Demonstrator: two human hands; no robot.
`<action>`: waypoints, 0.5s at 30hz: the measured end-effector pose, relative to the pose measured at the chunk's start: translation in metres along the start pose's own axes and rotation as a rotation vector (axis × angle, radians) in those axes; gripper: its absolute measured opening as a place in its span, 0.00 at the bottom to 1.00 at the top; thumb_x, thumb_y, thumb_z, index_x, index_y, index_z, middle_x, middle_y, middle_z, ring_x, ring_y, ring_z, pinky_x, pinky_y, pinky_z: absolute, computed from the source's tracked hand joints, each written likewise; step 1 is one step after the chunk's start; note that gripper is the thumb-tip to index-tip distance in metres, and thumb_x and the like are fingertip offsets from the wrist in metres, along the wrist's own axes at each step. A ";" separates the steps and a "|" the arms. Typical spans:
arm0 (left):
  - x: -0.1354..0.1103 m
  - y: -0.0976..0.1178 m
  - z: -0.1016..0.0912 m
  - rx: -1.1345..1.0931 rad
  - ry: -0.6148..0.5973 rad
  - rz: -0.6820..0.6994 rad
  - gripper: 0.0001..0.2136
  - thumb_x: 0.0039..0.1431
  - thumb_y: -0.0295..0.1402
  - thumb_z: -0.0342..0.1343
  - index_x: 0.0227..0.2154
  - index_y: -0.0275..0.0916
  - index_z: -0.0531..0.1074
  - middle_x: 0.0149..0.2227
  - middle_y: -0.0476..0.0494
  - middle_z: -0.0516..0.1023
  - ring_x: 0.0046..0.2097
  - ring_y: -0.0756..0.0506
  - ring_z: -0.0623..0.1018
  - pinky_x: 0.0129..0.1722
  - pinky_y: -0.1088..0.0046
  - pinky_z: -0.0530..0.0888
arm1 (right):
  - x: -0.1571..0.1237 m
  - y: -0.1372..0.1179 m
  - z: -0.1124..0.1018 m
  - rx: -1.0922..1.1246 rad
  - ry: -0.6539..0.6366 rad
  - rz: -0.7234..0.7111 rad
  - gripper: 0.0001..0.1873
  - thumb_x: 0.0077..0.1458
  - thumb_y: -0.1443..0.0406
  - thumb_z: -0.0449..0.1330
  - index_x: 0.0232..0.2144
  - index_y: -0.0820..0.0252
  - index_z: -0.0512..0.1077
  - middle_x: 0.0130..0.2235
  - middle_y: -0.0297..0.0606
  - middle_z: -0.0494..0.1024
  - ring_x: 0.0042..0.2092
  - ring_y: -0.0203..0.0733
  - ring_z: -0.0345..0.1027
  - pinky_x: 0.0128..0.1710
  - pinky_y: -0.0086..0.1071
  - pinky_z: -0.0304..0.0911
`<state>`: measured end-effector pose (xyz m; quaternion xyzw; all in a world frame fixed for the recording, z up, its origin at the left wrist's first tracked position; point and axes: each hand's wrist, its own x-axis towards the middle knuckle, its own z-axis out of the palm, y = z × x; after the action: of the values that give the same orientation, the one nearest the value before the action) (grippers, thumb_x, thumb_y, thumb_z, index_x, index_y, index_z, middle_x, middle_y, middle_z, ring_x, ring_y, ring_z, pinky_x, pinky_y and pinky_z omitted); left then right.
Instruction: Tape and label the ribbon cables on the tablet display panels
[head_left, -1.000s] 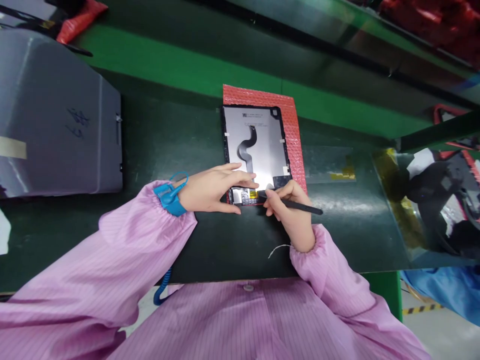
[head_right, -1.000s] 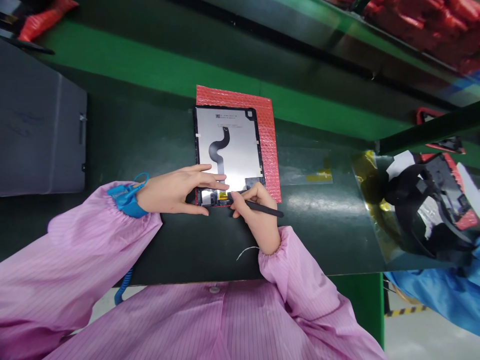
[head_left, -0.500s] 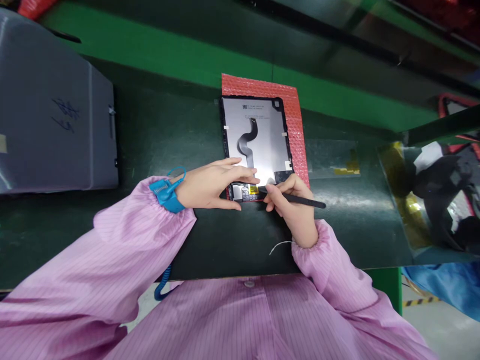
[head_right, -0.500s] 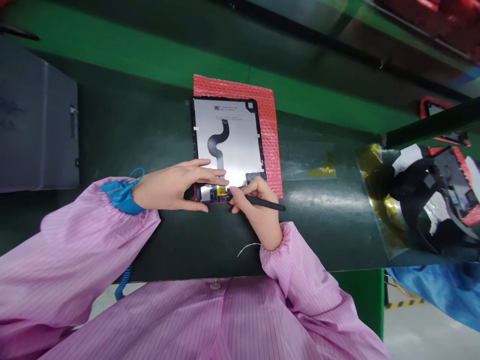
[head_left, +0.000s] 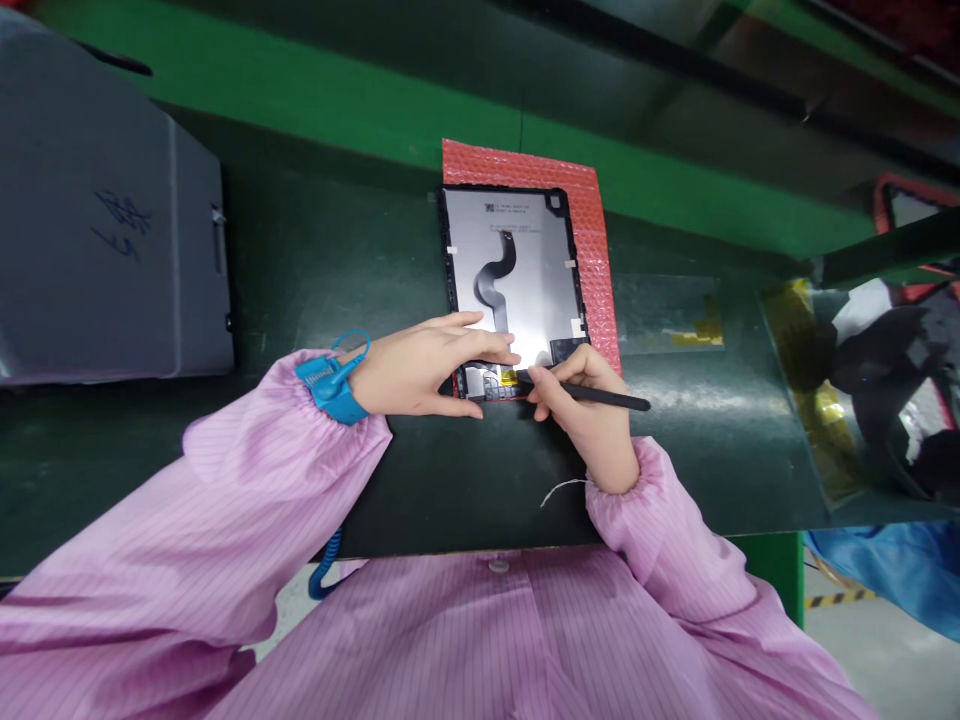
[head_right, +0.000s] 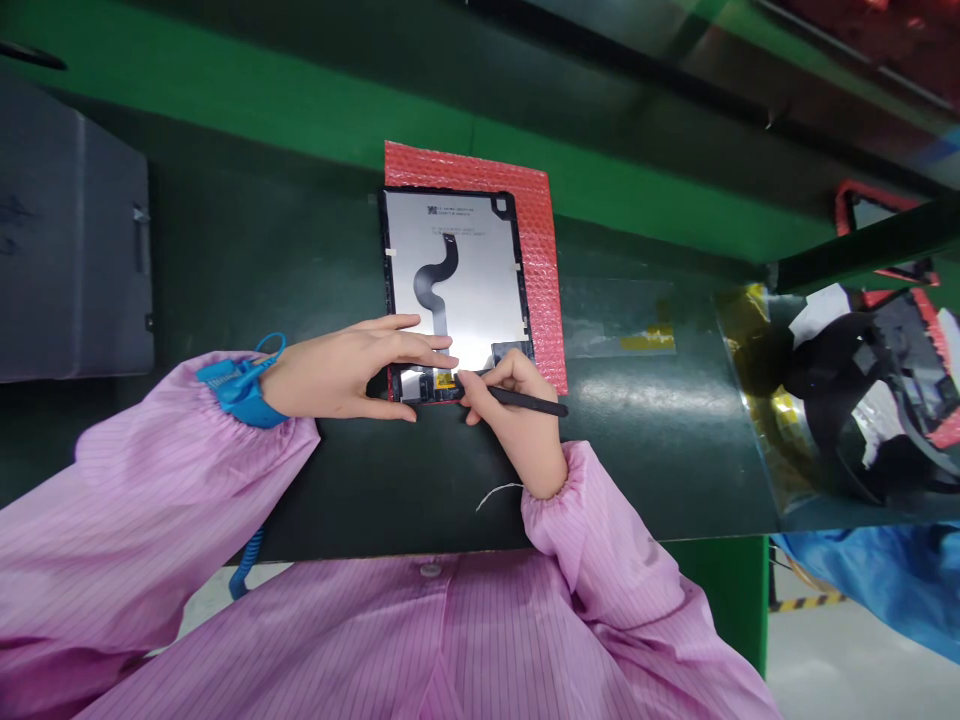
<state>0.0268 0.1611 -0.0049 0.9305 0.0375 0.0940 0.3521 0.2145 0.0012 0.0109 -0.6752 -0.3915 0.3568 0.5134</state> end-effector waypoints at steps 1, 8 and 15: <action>0.000 0.000 0.000 -0.001 0.001 0.003 0.25 0.65 0.38 0.66 0.61 0.40 0.66 0.66 0.36 0.74 0.68 0.39 0.71 0.72 0.55 0.59 | 0.000 0.000 0.000 -0.005 0.003 -0.001 0.21 0.57 0.53 0.71 0.25 0.54 0.66 0.22 0.30 0.79 0.22 0.35 0.73 0.28 0.30 0.69; 0.000 -0.001 0.001 0.000 -0.002 0.006 0.25 0.66 0.38 0.66 0.61 0.41 0.66 0.66 0.37 0.74 0.68 0.39 0.72 0.72 0.55 0.59 | -0.001 0.001 -0.001 0.033 -0.007 -0.074 0.18 0.59 0.59 0.71 0.26 0.54 0.66 0.24 0.28 0.81 0.22 0.33 0.73 0.29 0.30 0.70; 0.001 -0.001 0.000 0.017 -0.039 0.013 0.25 0.68 0.39 0.63 0.64 0.41 0.66 0.65 0.39 0.75 0.68 0.40 0.72 0.74 0.57 0.54 | 0.000 0.001 -0.003 0.077 0.031 -0.119 0.18 0.60 0.57 0.70 0.27 0.53 0.65 0.23 0.28 0.79 0.23 0.36 0.74 0.29 0.32 0.72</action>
<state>0.0283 0.1620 -0.0054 0.9352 0.0255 0.0779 0.3444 0.2175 0.0002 0.0104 -0.6359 -0.4091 0.3297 0.5653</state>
